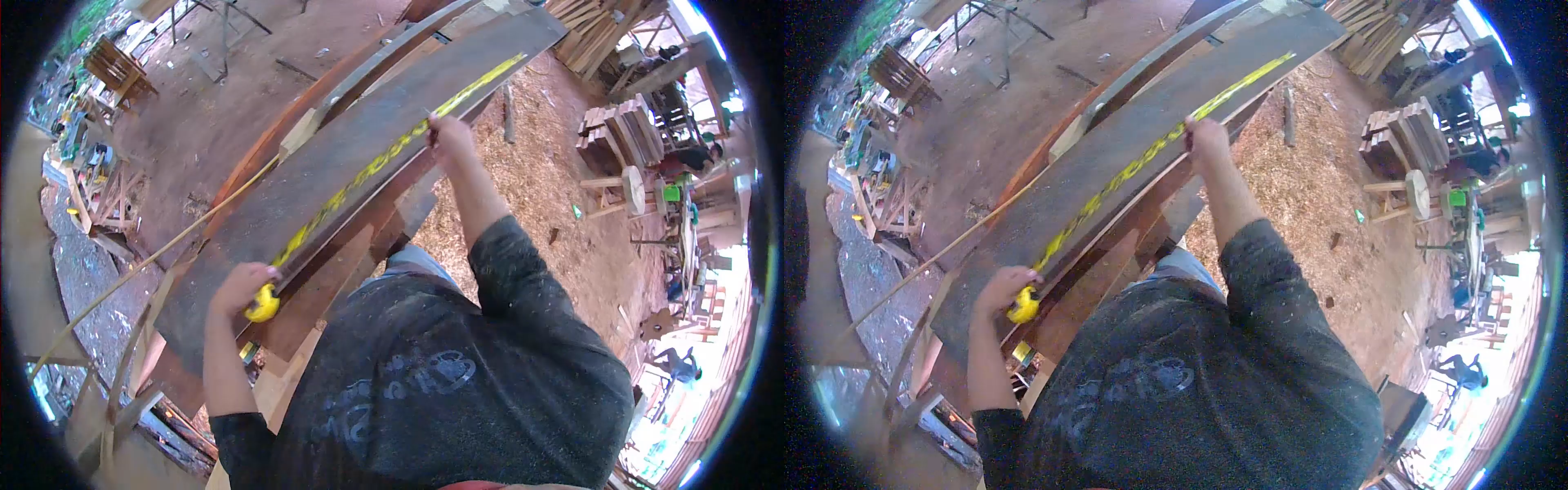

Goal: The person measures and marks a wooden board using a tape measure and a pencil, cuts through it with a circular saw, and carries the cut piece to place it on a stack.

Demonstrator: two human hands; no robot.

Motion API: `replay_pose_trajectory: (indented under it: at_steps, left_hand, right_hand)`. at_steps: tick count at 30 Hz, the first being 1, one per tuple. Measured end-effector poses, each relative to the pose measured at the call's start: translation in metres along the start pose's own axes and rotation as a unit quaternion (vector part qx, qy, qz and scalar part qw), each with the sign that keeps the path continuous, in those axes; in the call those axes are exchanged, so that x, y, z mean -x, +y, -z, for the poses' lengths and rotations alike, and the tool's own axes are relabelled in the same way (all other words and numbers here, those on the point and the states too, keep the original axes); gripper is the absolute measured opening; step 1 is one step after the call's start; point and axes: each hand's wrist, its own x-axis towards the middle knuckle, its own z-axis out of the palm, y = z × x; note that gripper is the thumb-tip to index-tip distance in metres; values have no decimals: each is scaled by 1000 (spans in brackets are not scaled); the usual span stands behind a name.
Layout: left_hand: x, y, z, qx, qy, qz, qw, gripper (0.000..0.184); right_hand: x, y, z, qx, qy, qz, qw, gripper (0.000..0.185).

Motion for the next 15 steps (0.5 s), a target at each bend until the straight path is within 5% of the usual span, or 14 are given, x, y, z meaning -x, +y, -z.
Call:
replay_pose_trajectory:
  at_steps: [3, 6, 7, 10, 12, 14, 15]
  left_hand:
    - [47, -57, 34, -65, 139, 99, 983, 37]
    - [71, -70, 44, -123, 181, 121, 968, 35]
    - [72, -64, 39, -128, 189, 124, 966, 35]
    - [46, -38, 22, -146, 197, 96, 965, 34]
    - [18, -18, 16, -128, 167, 88, 974, 35]
    - [-8, 3, 4, -123, 141, 80, 979, 36]
    - [-22, 14, -2, -125, 138, 74, 980, 36]
  right_hand:
    - [-49, -18, -2, 38, 62, -14, 997, 24]
    - [-85, 3, 2, 111, 113, -21, 987, 23]
    - [-83, 20, -1, 193, 115, 28, 974, 25]
    - [-23, 49, -28, 497, 155, 347, 780, 33]
    - [39, 65, -67, 457, -37, 323, 828, 26]
    - [97, 74, -97, 528, -290, 305, 738, 21]
    - [124, 73, -114, 567, -325, 333, 679, 19]
